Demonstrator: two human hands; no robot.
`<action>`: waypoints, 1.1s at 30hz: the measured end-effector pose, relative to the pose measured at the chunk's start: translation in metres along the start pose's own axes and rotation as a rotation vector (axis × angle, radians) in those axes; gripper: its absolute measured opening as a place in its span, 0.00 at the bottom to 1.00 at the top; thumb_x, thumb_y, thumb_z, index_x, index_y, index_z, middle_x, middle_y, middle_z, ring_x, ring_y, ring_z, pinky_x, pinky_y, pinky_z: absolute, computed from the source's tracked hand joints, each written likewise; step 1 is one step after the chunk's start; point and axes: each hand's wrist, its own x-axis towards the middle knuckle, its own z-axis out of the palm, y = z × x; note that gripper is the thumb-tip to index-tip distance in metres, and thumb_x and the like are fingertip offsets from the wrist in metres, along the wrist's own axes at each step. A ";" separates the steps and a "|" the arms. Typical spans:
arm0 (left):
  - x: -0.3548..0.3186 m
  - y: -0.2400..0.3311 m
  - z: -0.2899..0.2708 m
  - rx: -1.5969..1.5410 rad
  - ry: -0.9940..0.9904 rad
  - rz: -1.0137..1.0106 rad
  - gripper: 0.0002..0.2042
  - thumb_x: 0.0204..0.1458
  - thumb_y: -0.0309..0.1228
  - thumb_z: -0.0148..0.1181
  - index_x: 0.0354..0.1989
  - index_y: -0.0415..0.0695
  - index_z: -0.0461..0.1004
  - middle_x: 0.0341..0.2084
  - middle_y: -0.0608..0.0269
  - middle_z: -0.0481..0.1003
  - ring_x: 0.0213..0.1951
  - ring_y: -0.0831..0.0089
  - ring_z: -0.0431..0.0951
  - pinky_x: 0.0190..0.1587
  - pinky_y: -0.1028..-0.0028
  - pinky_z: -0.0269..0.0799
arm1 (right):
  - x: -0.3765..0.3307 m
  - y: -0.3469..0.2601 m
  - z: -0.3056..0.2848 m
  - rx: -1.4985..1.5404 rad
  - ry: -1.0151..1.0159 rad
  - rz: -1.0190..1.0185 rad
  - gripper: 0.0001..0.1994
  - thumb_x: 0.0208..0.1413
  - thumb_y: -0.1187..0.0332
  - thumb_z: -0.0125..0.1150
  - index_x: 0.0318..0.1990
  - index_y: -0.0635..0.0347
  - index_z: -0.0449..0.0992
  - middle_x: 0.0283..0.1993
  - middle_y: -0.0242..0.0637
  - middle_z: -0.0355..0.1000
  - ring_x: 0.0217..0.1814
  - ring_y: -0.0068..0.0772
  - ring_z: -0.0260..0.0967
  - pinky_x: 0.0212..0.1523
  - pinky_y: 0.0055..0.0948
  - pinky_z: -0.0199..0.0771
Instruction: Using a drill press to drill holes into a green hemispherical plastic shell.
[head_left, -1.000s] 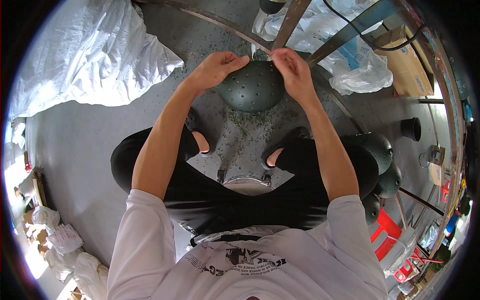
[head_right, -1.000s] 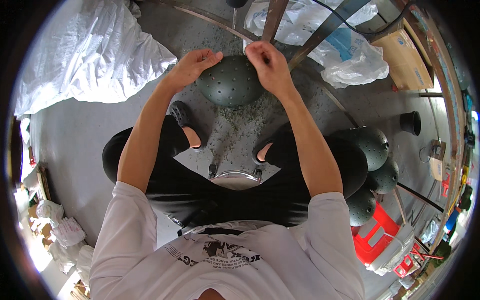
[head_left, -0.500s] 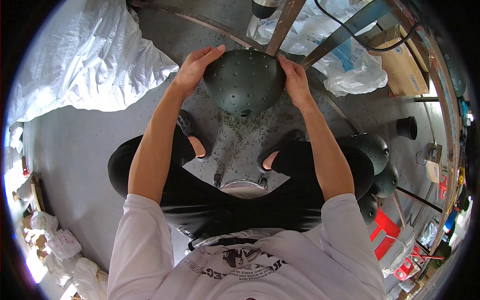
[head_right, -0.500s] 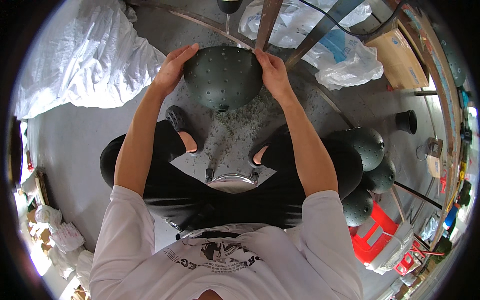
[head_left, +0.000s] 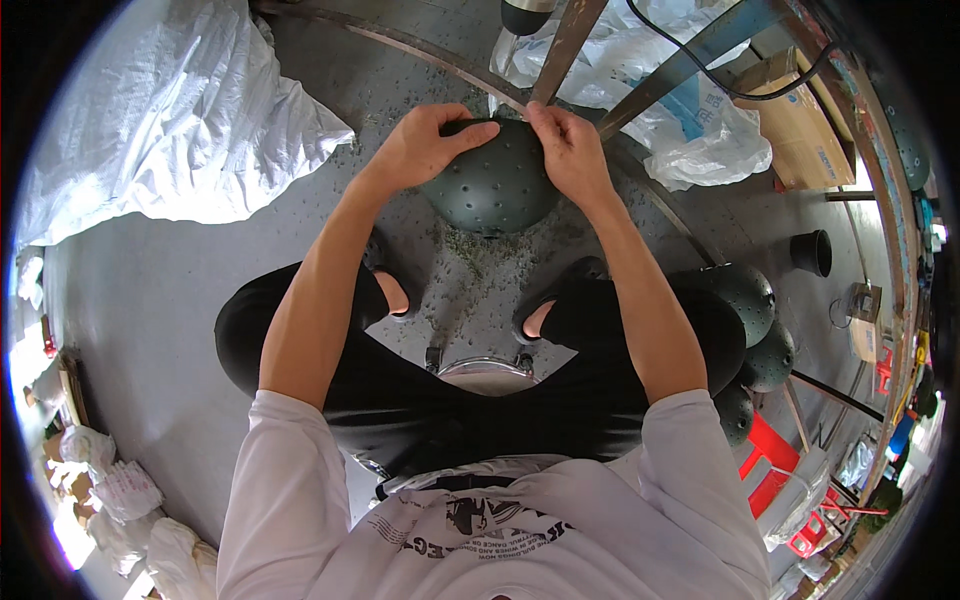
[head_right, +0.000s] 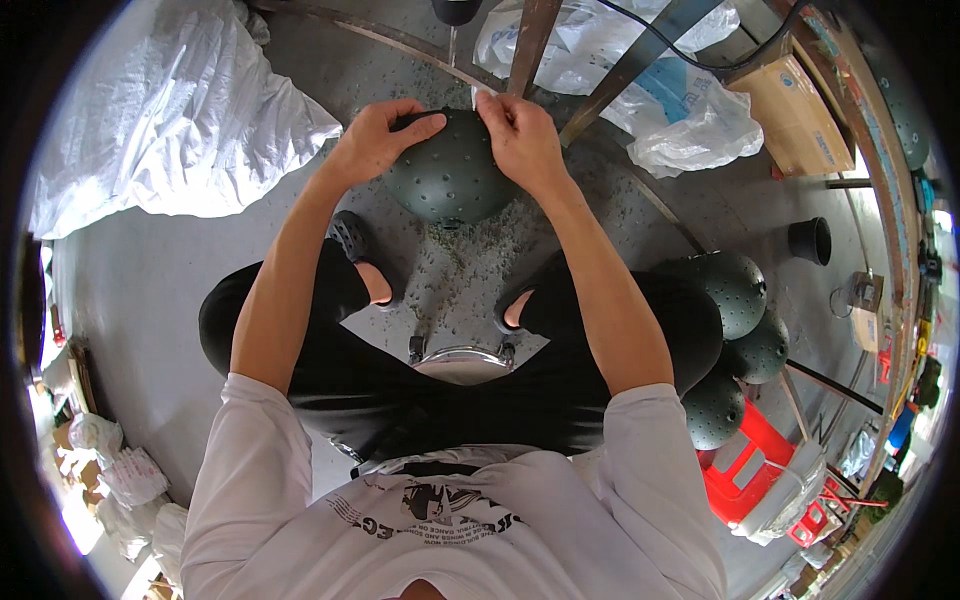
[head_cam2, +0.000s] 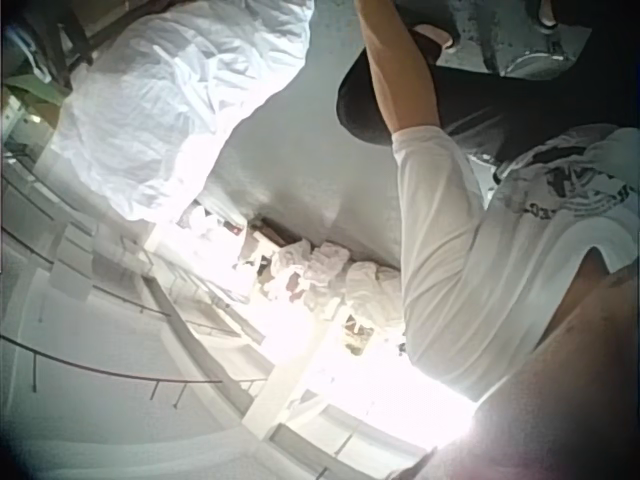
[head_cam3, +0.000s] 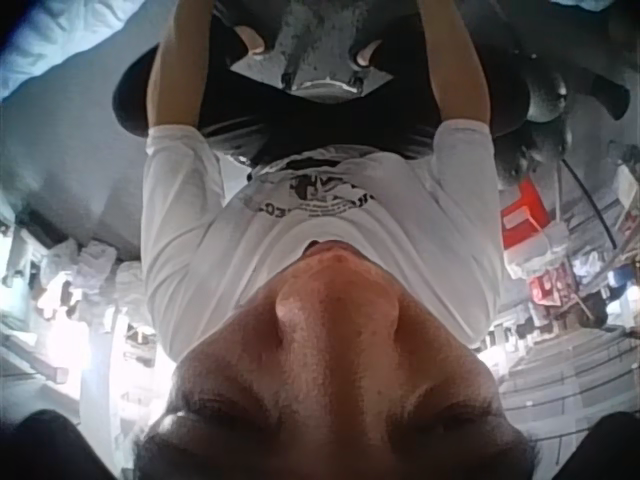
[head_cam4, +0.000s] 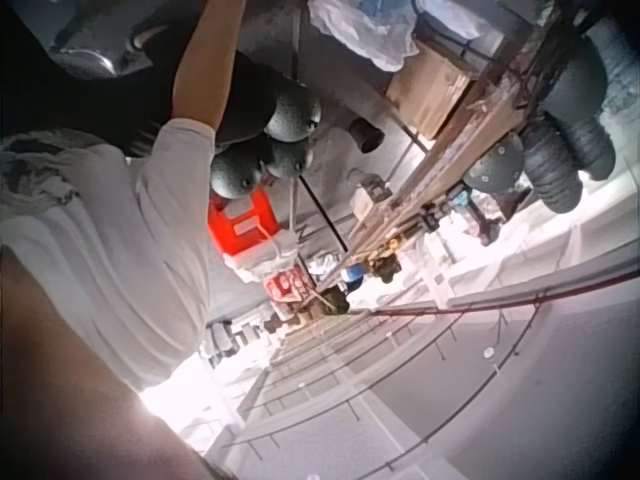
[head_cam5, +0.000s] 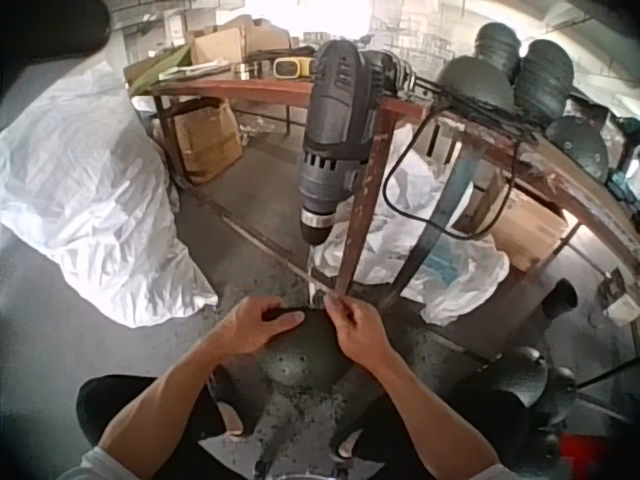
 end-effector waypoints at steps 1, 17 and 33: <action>0.001 -0.003 -0.001 0.001 0.002 0.001 0.22 0.61 0.49 0.62 0.39 0.38 0.79 0.26 0.66 0.75 0.31 0.79 0.70 0.38 0.74 0.67 | 0.002 0.006 0.000 0.062 0.025 0.002 0.23 0.66 0.50 0.58 0.36 0.66 0.77 0.25 0.43 0.70 0.28 0.34 0.69 0.35 0.35 0.69; 0.034 -0.029 0.005 -0.147 0.411 -0.124 0.31 0.55 0.59 0.61 0.39 0.36 0.82 0.27 0.55 0.81 0.33 0.67 0.81 0.41 0.68 0.75 | 0.016 0.015 0.004 -0.013 0.096 0.099 0.39 0.58 0.36 0.60 0.53 0.71 0.73 0.48 0.59 0.76 0.53 0.57 0.75 0.55 0.43 0.72; 0.051 -0.003 0.001 -0.083 0.474 -0.140 0.29 0.54 0.57 0.61 0.41 0.38 0.84 0.33 0.50 0.84 0.39 0.59 0.85 0.48 0.66 0.77 | 0.027 0.000 -0.006 -0.063 0.172 0.216 0.38 0.57 0.37 0.59 0.53 0.73 0.73 0.46 0.60 0.78 0.52 0.59 0.77 0.55 0.44 0.73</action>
